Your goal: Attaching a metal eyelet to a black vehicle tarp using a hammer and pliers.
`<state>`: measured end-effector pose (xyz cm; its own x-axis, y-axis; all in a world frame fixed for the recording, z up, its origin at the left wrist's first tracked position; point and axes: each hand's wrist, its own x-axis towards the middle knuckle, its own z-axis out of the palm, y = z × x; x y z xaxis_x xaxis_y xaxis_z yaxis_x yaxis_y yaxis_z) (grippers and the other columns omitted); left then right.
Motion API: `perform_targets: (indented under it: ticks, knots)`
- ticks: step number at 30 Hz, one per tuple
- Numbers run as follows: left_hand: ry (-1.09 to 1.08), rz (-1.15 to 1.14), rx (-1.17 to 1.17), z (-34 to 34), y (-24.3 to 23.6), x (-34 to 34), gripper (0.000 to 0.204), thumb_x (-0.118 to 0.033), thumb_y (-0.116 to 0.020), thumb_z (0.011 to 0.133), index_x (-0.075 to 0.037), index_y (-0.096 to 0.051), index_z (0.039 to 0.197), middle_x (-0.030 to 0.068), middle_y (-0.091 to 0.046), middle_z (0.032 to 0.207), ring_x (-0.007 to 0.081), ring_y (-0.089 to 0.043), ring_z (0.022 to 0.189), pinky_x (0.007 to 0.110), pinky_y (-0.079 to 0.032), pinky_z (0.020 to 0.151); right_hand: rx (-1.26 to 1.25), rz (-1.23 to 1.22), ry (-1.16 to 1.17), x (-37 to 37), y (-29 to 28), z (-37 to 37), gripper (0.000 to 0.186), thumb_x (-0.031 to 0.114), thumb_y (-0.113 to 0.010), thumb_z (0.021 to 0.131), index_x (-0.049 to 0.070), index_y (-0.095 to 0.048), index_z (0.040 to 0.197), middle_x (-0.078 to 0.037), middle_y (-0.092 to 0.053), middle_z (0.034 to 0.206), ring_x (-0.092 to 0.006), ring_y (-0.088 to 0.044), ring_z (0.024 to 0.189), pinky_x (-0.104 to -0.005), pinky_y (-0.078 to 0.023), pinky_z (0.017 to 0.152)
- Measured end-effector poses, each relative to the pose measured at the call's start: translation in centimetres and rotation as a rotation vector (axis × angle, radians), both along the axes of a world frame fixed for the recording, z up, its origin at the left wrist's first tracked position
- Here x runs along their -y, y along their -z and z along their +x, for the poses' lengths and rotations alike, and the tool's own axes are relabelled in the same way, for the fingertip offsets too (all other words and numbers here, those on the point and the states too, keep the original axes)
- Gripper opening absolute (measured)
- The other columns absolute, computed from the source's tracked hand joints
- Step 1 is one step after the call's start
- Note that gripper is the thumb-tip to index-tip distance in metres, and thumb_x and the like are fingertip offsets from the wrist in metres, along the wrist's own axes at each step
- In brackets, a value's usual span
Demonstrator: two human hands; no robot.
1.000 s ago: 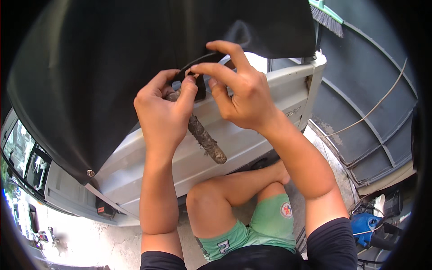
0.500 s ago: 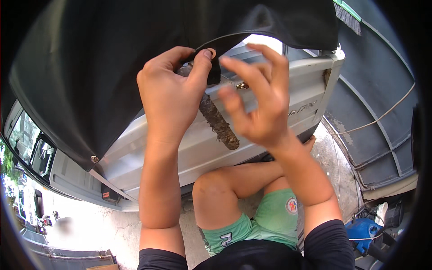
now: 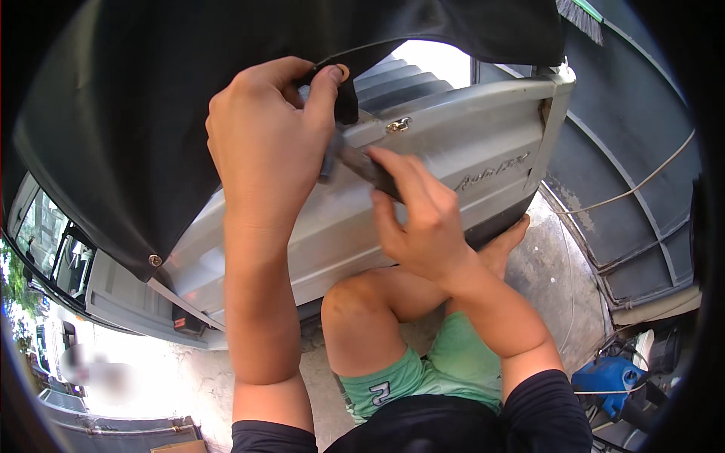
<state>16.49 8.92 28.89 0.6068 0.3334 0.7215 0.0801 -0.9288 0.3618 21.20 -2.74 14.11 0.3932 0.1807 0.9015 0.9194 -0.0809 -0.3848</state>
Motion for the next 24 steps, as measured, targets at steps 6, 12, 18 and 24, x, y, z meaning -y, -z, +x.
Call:
perform_targets:
  ticks: [6, 12, 18, 24]
  knots:
    - [0.301, -0.089, 0.26, 1.0, 1.4, -2.0, 0.02, -0.016, -0.082, 0.086, 0.0, -0.076, 0.095, 0.0077, -0.071, 0.09, 0.0134, -0.065, 0.086, 0.027, -0.05, 0.078, -0.126, 0.123, -0.192, 3.6, -1.3, 0.1, 0.039, 0.0, -0.058, 0.093, -0.008, -0.058, 0.132, -0.019, -0.067, 0.097, -0.0295, -0.068, 0.077, -0.0358, -0.056, 0.071]
    - [0.415, -0.197, 0.365, 1.8, 3.6, -2.1, 0.012, -0.006, -0.08, 0.087, 0.002, -0.076, 0.096, 0.0042, -0.074, 0.089, 0.0109, -0.067, 0.086, 0.025, -0.051, 0.081, 0.116, 0.066, -0.096, 1.9, -3.7, 3.9, 0.045, -0.005, -0.059, 0.093, -0.004, -0.057, 0.138, -0.015, -0.064, 0.088, -0.0241, -0.061, 0.064, -0.0343, -0.052, 0.06]
    - [0.489, -0.121, 0.502, 2.7, 4.4, -3.2, 0.012, 0.0, -0.076, 0.083, -0.001, -0.077, 0.095, 0.0058, -0.077, 0.087, 0.0098, -0.068, 0.072, 0.023, -0.05, 0.059, 0.308, 0.034, 0.096, 1.6, -3.7, 4.9, 0.047, -0.003, -0.061, 0.09, -0.002, -0.059, 0.137, -0.014, -0.063, 0.086, -0.0254, -0.06, 0.061, -0.0355, -0.052, 0.059]
    - [0.546, 0.078, 0.642, 3.6, 5.1, -4.6, 0.015, 0.004, -0.076, 0.076, -0.002, -0.076, 0.09, 0.0087, -0.074, 0.083, 0.0202, -0.071, 0.07, 0.028, -0.052, 0.06, 0.354, -0.017, 0.101, 1.7, -4.0, 5.2, 0.046, -0.003, -0.062, 0.09, -0.003, -0.06, 0.136, -0.015, -0.064, 0.088, -0.0273, -0.061, 0.062, -0.036, -0.053, 0.06]
